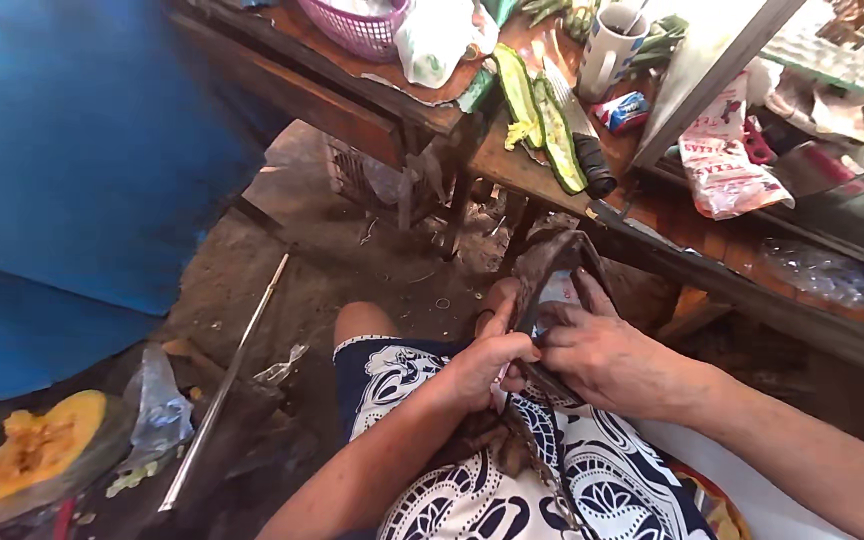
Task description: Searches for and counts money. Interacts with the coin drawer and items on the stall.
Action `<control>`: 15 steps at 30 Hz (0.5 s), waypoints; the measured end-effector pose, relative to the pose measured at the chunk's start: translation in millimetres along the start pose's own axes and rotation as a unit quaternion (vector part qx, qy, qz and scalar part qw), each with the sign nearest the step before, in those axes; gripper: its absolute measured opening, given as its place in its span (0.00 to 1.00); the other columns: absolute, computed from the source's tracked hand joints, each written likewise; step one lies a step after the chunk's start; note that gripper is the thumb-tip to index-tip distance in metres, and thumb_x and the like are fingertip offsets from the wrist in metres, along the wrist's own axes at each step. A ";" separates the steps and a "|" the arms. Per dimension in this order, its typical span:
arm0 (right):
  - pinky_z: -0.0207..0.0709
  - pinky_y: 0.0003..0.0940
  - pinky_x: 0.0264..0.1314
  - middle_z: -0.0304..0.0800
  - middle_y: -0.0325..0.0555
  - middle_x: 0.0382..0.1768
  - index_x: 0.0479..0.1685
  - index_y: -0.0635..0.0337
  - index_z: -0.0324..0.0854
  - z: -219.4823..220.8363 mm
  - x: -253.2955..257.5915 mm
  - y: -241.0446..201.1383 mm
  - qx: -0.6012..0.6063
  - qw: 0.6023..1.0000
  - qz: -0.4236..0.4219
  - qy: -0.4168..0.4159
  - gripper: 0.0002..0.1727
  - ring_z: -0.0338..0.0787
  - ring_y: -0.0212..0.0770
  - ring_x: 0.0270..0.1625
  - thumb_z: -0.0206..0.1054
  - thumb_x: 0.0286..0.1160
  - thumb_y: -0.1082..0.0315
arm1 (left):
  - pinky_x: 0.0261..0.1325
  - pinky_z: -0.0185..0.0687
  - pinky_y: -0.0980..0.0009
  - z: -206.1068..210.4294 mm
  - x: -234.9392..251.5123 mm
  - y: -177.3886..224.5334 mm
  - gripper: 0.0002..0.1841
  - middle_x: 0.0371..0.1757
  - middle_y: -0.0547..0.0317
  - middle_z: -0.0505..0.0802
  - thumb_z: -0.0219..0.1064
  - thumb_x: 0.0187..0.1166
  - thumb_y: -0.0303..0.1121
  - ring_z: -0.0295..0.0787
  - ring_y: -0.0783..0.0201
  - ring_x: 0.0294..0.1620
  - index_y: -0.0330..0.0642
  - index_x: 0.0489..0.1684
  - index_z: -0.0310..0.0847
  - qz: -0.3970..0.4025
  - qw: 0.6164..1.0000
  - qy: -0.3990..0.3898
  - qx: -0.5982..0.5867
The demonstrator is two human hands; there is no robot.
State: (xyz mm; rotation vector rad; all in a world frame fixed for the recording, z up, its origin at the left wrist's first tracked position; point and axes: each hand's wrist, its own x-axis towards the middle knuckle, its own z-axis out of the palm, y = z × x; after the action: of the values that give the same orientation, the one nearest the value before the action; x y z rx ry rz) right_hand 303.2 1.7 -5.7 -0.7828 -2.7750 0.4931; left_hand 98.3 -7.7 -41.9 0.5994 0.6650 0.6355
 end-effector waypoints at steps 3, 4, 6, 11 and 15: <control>0.55 0.69 0.87 0.94 0.45 0.58 0.48 0.57 0.89 -2.6 -2.2 3.2 0.063 0.987 -0.010 0.145 0.13 0.85 0.47 0.74 0.56 0.85 0.71 | 0.14 0.63 0.84 -2.2 -1.2 0.4 0.25 0.25 0.69 0.84 0.61 0.66 0.29 0.69 0.80 0.13 0.56 0.64 0.62 0.023 0.999 -0.009 -0.024; 0.61 0.61 0.88 0.94 0.46 0.59 0.50 0.58 0.89 -4.3 -2.6 3.7 0.085 0.979 -0.005 0.185 0.13 0.86 0.44 0.73 0.56 0.85 0.72 | 0.14 0.63 0.85 -3.1 -1.3 0.0 0.26 0.26 0.69 0.84 0.62 0.67 0.29 0.69 0.80 0.13 0.56 0.66 0.61 0.027 0.999 -0.012 -0.027; 0.71 0.50 0.86 0.92 0.49 0.60 0.50 0.61 0.90 -8.2 -3.3 3.5 0.100 0.964 0.015 0.245 0.12 0.86 0.43 0.73 0.59 0.83 0.74 | 0.14 0.63 0.85 -3.3 -1.7 -1.4 0.25 0.26 0.68 0.84 0.63 0.68 0.30 0.70 0.80 0.13 0.57 0.66 0.61 0.030 0.999 -0.010 -0.036; 0.73 0.46 0.83 0.88 0.55 0.66 0.51 0.61 0.92 -10.4 -5.6 6.5 0.043 0.952 0.079 0.292 0.11 0.81 0.47 0.77 0.63 0.81 0.70 | 0.13 0.63 0.85 0.1 -3.6 -3.1 0.25 0.26 0.67 0.84 0.66 0.69 0.31 0.69 0.80 0.12 0.57 0.64 0.62 0.038 0.998 0.003 -0.043; 0.53 0.64 0.90 0.80 0.58 0.76 0.50 0.55 0.93 -9.5 -5.1 7.1 -0.016 0.961 0.103 0.256 0.14 0.66 0.60 0.88 0.63 0.83 0.60 | 0.14 0.64 0.84 2.8 -3.5 -2.5 0.17 0.23 0.66 0.83 0.66 0.72 0.37 0.71 0.79 0.13 0.55 0.57 0.67 0.046 0.998 0.014 -0.043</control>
State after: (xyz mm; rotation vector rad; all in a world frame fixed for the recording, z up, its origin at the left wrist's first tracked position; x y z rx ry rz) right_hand 313.5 7.1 -0.2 -1.0427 -2.2401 0.2324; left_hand 98.9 -12.6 -40.5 0.5437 0.6365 0.7554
